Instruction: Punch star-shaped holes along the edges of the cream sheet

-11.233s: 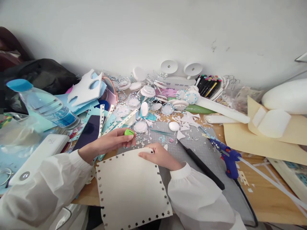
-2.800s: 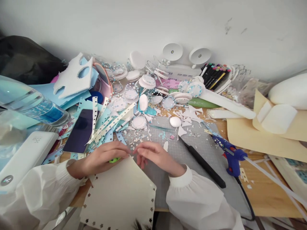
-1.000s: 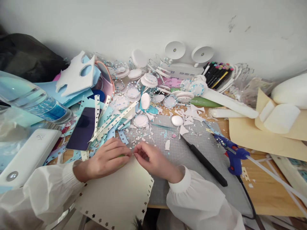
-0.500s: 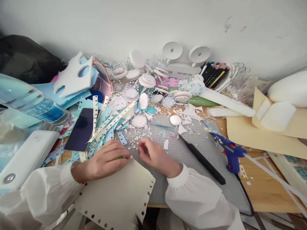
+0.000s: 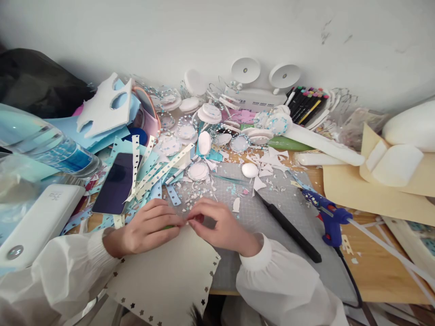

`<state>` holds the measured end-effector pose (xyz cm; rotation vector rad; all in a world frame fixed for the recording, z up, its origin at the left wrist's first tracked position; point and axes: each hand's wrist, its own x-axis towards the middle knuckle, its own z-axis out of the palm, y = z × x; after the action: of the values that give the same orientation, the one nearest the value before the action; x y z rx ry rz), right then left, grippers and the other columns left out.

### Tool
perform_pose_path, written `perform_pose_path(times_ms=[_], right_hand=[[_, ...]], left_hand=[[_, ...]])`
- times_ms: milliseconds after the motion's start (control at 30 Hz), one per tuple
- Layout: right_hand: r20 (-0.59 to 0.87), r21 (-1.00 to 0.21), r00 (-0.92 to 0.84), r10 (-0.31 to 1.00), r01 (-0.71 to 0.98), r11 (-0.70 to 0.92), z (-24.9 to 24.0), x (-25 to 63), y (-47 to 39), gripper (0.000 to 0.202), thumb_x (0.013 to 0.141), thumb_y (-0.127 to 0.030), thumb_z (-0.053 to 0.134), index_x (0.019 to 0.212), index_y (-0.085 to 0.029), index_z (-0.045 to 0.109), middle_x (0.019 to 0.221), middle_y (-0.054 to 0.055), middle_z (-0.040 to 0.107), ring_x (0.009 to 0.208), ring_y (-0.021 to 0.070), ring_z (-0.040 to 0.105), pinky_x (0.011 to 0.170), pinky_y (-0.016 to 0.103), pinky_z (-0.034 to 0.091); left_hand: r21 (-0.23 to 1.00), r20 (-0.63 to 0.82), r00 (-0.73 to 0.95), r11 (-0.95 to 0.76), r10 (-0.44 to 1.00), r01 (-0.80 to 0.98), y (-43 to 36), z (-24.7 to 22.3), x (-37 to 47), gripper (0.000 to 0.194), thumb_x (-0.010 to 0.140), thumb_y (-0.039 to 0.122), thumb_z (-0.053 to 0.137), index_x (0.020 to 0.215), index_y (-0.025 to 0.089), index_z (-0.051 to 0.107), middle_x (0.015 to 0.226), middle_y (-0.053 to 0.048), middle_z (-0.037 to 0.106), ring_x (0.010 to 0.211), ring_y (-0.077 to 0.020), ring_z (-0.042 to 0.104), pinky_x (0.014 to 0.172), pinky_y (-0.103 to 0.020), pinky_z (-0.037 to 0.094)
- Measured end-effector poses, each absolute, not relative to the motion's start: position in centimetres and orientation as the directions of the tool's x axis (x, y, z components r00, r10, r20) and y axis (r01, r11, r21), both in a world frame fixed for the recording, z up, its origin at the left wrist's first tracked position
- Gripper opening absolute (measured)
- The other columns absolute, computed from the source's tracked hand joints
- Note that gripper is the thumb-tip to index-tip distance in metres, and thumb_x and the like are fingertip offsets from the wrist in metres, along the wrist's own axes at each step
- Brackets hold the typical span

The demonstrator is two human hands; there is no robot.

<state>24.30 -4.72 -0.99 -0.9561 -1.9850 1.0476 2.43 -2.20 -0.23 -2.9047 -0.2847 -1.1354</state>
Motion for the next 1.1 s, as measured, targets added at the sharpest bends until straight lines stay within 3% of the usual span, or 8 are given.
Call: perform_pose_path(times_ms=[267, 700, 800, 933, 1000, 1100], right_hand=[[0.222, -0.874, -0.479, 0.849, 0.288, 0.391, -1.2, 24.2, -5.0, 0.005, 0.088, -0.02, 0.056, 0.085, -0.021, 0.06, 0.078, 0.002, 0.058, 0.073, 0.0145, 0.056, 0.067, 0.029, 0.046], [0.165, -0.847, -0.493, 0.855, 0.373, 0.378, -1.8, 24.6, -4.6, 0.007, 0.094, -0.022, 0.045, 0.091, -0.022, 0.051, 0.085, 0.003, 0.054, 0.077, 0.0152, 0.052, 0.069, 0.028, 0.044], [0.202, -0.824, -0.363, 0.909, 0.438, 0.359, -2.1, 25.4, -4.0, 0.009, 0.095, -0.021, 0.042, 0.093, -0.022, 0.05, 0.088, 0.004, 0.055, 0.08, 0.016, 0.053, 0.071, 0.029, 0.045], [0.268, -0.814, -0.026, 0.963, 0.528, 0.241, -2.7, 27.1, -2.8, 0.003, 0.091, -0.025, 0.051, 0.092, -0.022, 0.051, 0.087, 0.004, 0.057, 0.079, 0.0169, 0.057, 0.073, 0.031, 0.048], [0.322, -0.803, 0.123, 0.939, 0.56, 0.202, -2.9, 28.0, -2.2, 0.006, 0.088, -0.025, 0.055, 0.093, -0.022, 0.051, 0.087, 0.004, 0.058, 0.08, 0.0179, 0.059, 0.073, 0.032, 0.05], [0.464, -0.72, 0.16, 0.871, 0.642, 0.266, -2.6, 28.7, -1.8, 0.007, 0.088, -0.017, 0.048, 0.087, -0.021, 0.054, 0.088, 0.006, 0.059, 0.085, 0.0201, 0.059, 0.075, 0.035, 0.049]], left_hand=[[0.103, 0.654, 0.732, -0.981, 0.192, 0.166, -2.2, -1.0, 2.2, 0.01, 0.091, 0.009, 0.053, 0.087, 0.014, 0.06, 0.088, -0.007, 0.072, 0.083, -0.0186, 0.06, 0.077, -0.035, 0.046], [0.176, 0.591, 0.772, -0.971, 0.234, 0.159, -1.9, -1.4, 2.1, 0.009, 0.092, 0.01, 0.05, 0.091, 0.016, 0.056, 0.094, -0.007, 0.07, 0.085, -0.0185, 0.057, 0.079, -0.036, 0.045], [0.194, 0.578, 0.78, -0.969, 0.237, 0.151, -1.9, -1.4, 2.1, 0.008, 0.091, 0.008, 0.051, 0.092, 0.015, 0.055, 0.096, -0.008, 0.07, 0.085, -0.0192, 0.056, 0.079, -0.036, 0.044], [0.212, 0.57, 0.782, -0.964, 0.255, 0.16, -1.9, -1.3, 2.2, 0.011, 0.092, 0.008, 0.048, 0.096, 0.016, 0.055, 0.095, -0.008, 0.07, 0.084, -0.0194, 0.055, 0.077, -0.036, 0.043], [0.228, 0.562, 0.778, -0.957, 0.281, 0.181, -1.8, -1.3, 2.2, 0.012, 0.092, 0.007, 0.047, 0.095, 0.016, 0.055, 0.093, -0.008, 0.07, 0.082, -0.019, 0.055, 0.076, -0.035, 0.042], [0.279, 0.554, 0.759, -0.935, 0.343, 0.219, -1.7, -1.6, 2.4, 0.012, 0.089, 0.005, 0.05, 0.091, 0.016, 0.054, 0.091, -0.007, 0.07, 0.081, -0.0185, 0.055, 0.074, -0.034, 0.042]])
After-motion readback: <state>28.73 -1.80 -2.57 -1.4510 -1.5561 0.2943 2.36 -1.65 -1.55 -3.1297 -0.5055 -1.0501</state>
